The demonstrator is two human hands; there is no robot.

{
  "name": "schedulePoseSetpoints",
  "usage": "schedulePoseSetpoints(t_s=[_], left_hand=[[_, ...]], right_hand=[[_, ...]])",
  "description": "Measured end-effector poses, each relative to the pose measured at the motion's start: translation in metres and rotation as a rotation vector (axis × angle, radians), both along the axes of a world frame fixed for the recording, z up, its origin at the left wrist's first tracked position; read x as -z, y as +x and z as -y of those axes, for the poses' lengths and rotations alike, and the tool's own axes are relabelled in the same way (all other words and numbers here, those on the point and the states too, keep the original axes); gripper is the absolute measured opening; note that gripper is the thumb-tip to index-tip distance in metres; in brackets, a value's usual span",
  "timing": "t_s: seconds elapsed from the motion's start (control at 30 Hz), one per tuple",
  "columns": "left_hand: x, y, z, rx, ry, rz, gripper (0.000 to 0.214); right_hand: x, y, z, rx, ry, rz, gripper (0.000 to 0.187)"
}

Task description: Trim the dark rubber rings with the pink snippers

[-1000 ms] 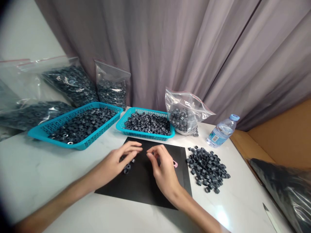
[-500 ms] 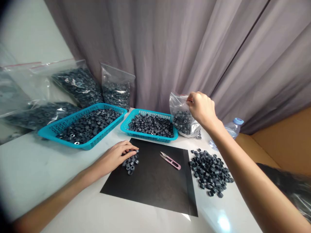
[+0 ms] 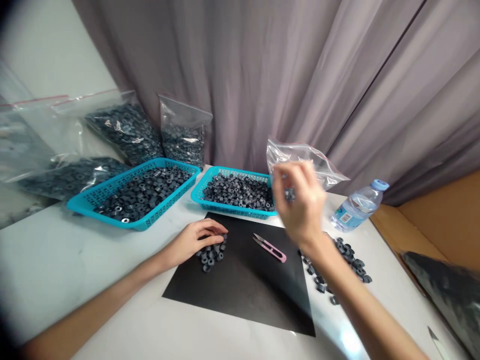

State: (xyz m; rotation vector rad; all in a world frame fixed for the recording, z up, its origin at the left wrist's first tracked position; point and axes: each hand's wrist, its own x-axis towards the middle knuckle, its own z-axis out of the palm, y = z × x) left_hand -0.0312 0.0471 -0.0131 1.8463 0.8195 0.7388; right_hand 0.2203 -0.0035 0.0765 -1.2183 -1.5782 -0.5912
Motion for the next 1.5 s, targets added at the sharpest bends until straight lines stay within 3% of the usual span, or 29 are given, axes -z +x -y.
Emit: schedulePoseSetpoints(t_s=[0.07,0.13,0.23,0.33,0.63,0.93,1.3,1.5], left_hand=[[0.0,0.003,0.002,0.005,-0.008,0.042,0.025],[-0.001,0.006,0.006,0.009,-0.006,0.076,0.027],[-0.004,0.008,0.013,0.009,0.033,0.099,0.027],[-0.007,0.009,0.02,0.013,0.116,0.087,0.021],[-0.004,0.009,0.033,0.009,0.328,-0.026,0.022],[-0.002,0.013,0.026,-0.066,0.357,-0.021,0.014],[-0.006,0.02,0.029,-0.065,0.024,0.129,0.009],[-0.006,0.021,0.028,-0.076,-0.154,0.147,0.014]], right_hand=[[0.031,-0.024,0.014,-0.25,-0.262,-0.032,0.024],[0.06,-0.043,0.024,-0.373,-0.498,-0.127,0.037],[0.09,-0.058,0.031,-0.528,-0.711,-0.428,0.04],[0.102,-0.061,0.033,-0.699,-0.804,-0.694,0.034],[0.109,-0.061,0.036,-0.776,-0.827,-1.135,0.027],[0.11,-0.056,0.036,-0.715,-0.814,-1.173,0.022],[0.112,-0.056,0.037,-0.662,-0.77,-0.923,0.022],[0.117,-0.06,0.04,-0.637,-0.725,-0.957,0.018]])
